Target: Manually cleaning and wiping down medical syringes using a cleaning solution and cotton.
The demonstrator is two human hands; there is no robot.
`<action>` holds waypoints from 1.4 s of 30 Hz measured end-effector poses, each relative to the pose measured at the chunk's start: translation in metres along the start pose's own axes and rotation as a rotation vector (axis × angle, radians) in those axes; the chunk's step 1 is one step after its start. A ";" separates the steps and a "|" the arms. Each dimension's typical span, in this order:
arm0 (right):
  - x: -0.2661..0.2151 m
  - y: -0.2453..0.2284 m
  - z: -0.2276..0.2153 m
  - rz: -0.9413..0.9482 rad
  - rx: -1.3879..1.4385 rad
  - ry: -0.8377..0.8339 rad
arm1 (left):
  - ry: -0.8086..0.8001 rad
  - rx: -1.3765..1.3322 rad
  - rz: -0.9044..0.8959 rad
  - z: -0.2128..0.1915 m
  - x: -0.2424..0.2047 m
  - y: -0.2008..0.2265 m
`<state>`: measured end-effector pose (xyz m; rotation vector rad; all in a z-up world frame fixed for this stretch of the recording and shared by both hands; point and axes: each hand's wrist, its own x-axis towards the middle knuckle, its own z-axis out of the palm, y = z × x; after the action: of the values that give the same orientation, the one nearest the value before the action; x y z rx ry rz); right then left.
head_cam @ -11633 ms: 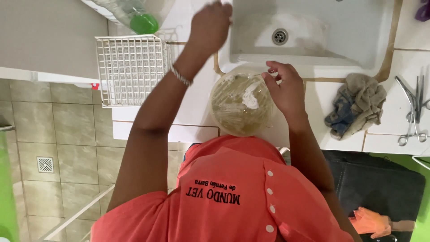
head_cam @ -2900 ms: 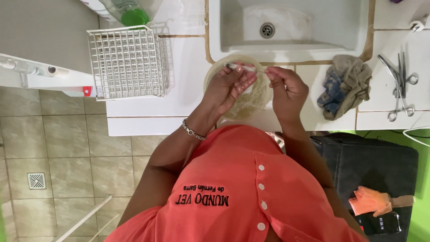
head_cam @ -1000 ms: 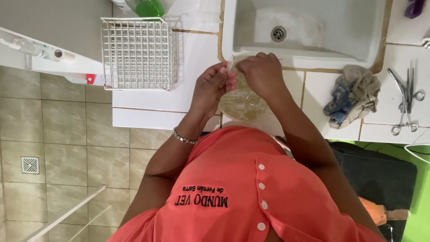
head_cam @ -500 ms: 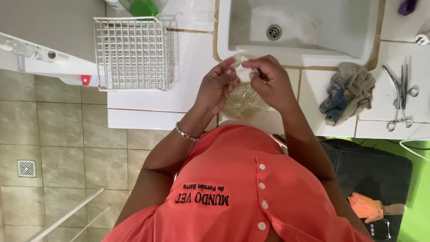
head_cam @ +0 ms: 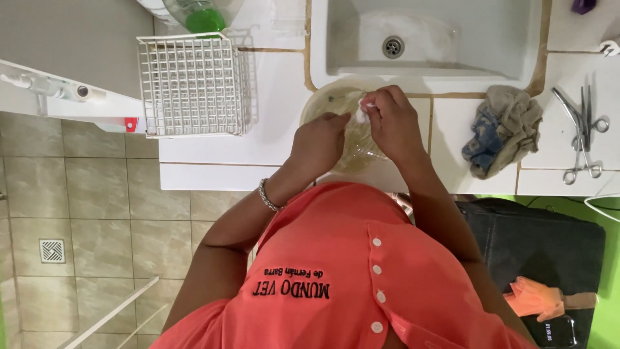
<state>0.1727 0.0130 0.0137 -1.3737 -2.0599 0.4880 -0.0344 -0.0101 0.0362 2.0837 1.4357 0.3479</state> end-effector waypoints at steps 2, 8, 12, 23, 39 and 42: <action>0.000 -0.009 -0.005 -0.014 -0.046 -0.004 | 0.168 0.179 0.101 0.021 0.001 -0.009; -0.008 -0.016 -0.011 0.003 -0.123 0.013 | 0.269 0.342 0.205 0.011 0.009 -0.022; -0.017 -0.015 -0.007 -0.028 -0.138 0.054 | 0.353 0.263 0.079 -0.027 0.041 -0.046; -0.029 -0.022 -0.025 -0.021 -0.119 0.117 | 0.652 0.232 -0.107 -0.036 0.284 -0.236; -0.019 -0.022 -0.027 0.147 0.034 0.145 | 0.481 0.402 -0.024 -0.021 0.303 -0.253; -0.019 -0.018 -0.026 0.179 -0.022 0.166 | 0.434 0.443 0.013 -0.024 0.297 -0.247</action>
<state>0.1828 -0.0125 0.0390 -1.5657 -1.8248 0.4118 -0.1211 0.3321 -0.1230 2.4734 1.8898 0.5545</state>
